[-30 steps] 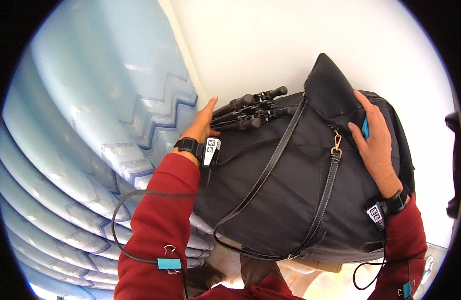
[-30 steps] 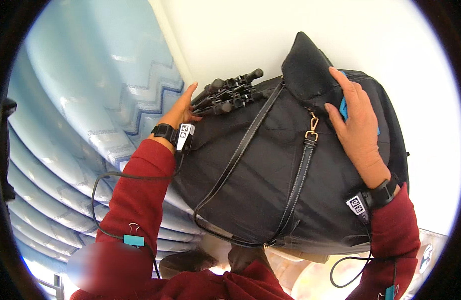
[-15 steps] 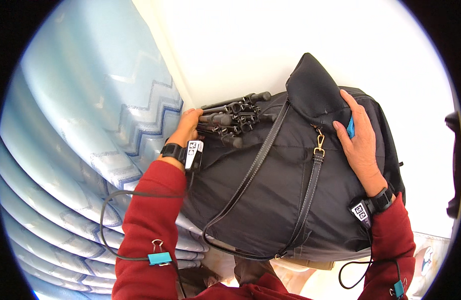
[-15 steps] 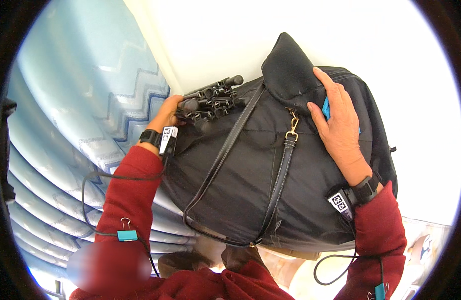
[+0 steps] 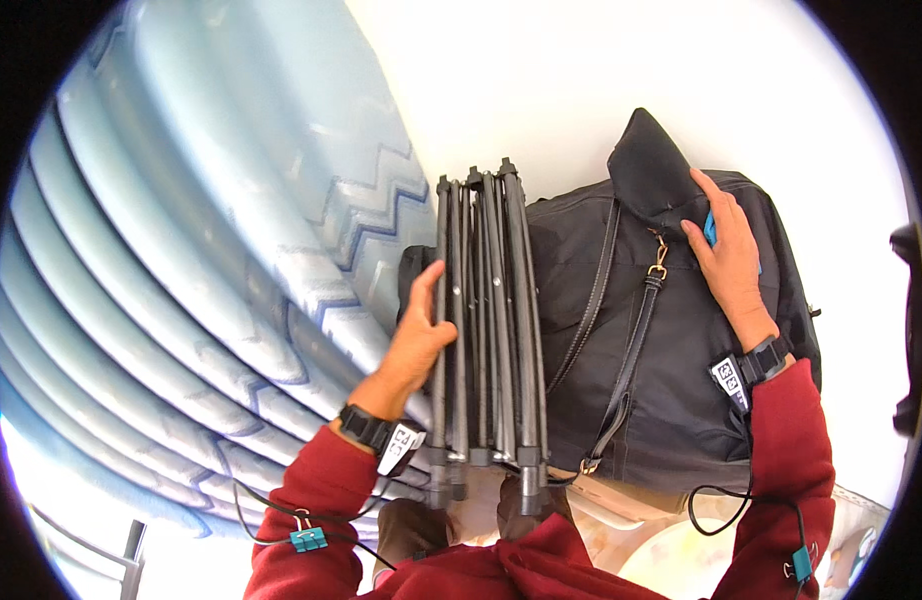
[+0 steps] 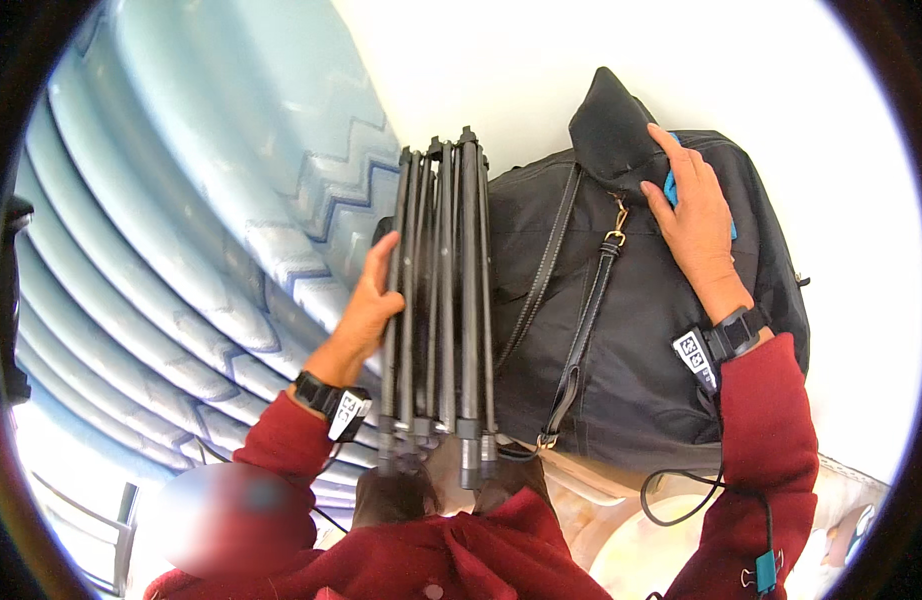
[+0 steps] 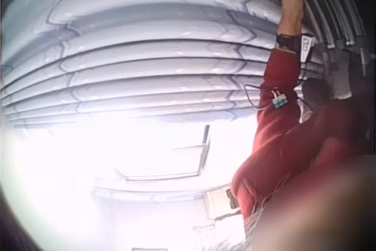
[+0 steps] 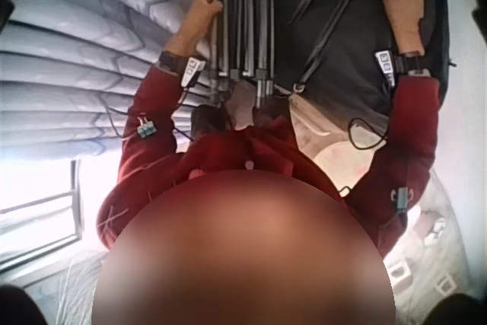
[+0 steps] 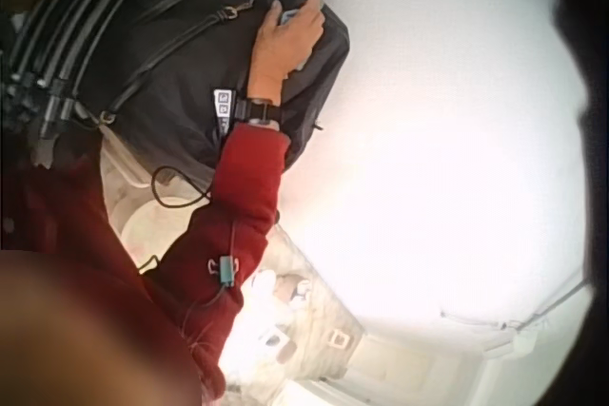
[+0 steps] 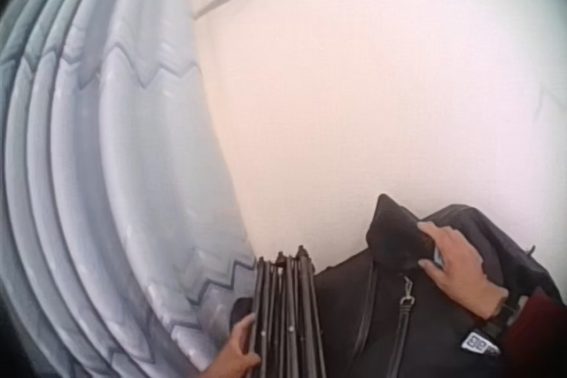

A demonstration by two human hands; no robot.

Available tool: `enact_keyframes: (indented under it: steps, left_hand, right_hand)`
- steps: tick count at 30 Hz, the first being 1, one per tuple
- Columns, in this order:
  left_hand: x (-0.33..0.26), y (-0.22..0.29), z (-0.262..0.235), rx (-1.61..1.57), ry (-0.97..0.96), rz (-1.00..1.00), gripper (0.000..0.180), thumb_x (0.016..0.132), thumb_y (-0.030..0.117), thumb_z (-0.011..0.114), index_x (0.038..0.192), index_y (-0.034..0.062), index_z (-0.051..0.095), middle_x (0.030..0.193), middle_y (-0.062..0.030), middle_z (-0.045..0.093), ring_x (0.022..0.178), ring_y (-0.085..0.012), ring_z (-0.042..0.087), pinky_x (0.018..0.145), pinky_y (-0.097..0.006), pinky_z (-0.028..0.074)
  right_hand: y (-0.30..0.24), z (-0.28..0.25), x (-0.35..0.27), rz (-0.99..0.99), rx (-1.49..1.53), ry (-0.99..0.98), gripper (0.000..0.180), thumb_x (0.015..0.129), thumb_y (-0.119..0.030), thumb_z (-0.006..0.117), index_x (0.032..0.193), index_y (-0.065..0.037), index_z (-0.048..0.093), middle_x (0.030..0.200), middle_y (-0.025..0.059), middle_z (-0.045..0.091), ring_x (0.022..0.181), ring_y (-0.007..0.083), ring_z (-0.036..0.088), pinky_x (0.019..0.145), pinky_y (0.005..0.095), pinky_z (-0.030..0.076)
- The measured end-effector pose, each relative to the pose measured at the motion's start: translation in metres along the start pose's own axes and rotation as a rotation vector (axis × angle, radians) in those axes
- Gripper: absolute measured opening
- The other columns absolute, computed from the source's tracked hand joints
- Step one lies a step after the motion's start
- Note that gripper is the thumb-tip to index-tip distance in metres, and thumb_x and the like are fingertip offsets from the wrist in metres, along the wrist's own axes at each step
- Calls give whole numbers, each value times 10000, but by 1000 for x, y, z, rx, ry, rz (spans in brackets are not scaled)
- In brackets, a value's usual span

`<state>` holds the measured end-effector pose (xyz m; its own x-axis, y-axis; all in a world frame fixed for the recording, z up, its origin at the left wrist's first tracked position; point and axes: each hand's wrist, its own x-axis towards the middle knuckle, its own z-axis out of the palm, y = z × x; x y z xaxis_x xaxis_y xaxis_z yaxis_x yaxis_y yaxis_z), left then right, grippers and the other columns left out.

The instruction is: The person removes a folded metal drying rack from a black bag, unfolds it, and wipes the frame with a blue cloth. The rack is expanded into its full shape and held upright while the person continues to clean the bars.

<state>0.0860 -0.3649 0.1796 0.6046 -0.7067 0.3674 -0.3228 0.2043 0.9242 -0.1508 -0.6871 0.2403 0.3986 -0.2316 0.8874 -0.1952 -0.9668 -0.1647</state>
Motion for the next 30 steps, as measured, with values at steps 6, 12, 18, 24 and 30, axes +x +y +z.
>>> enact_keyframes:
  steps: [6, 12, 18, 24, 30]
  left_hand:
    - [-39, -46, 17, -502, 217, -205, 765, 806, -1, 531, 1500, 37, 212, 1401, -134, 424, 1259, -243, 462, 1080, -372, 386]
    - [-49, -50, 9, -685, 97, -577, 318, 859, 225, 543, 1091, 22, 622, 951, -109, 675, 881, -253, 660, 848, -400, 557]
    - [-75, -53, 23, -752, 257, -538, 263, 834, 205, 560, 1005, 17, 624, 896, -108, 669, 801, -253, 663, 760, -430, 579]
    - [-133, -27, -4, -657, 288, -111, 507, 777, 19, 543, 1279, -12, 478, 1146, -113, 615, 1039, -207, 614, 931, -329, 499]
    - [-209, 51, -70, -330, 362, 170, 741, 712, -31, 595, 1400, 20, 324, 1265, -134, 570, 1180, -236, 569, 1032, -348, 433]
  right_hand:
    - [1, -3, -1, 49, 3, -54, 610, 863, -78, 671, 1426, -150, 446, 1142, 108, 582, 1018, 310, 554, 886, 374, 451]
    - [5, -4, -3, -44, 4, 16, 635, 849, -109, 699, 1425, -186, 442, 1094, 94, 577, 982, 309, 558, 859, 408, 475]
    - [6, -1, -4, -15, -25, -13, 634, 867, -111, 679, 1440, -196, 423, 1124, 93, 580, 1018, 316, 556, 876, 415, 466]
    - [9, 2, -5, 15, -25, -25, 636, 873, -112, 678, 1445, -200, 417, 1203, 111, 588, 1079, 329, 556, 916, 414, 458]
    - [10, 1, 1, 36, -103, -62, 643, 857, -126, 697, 1436, -234, 438, 1221, 108, 590, 1092, 332, 559, 927, 412, 457]
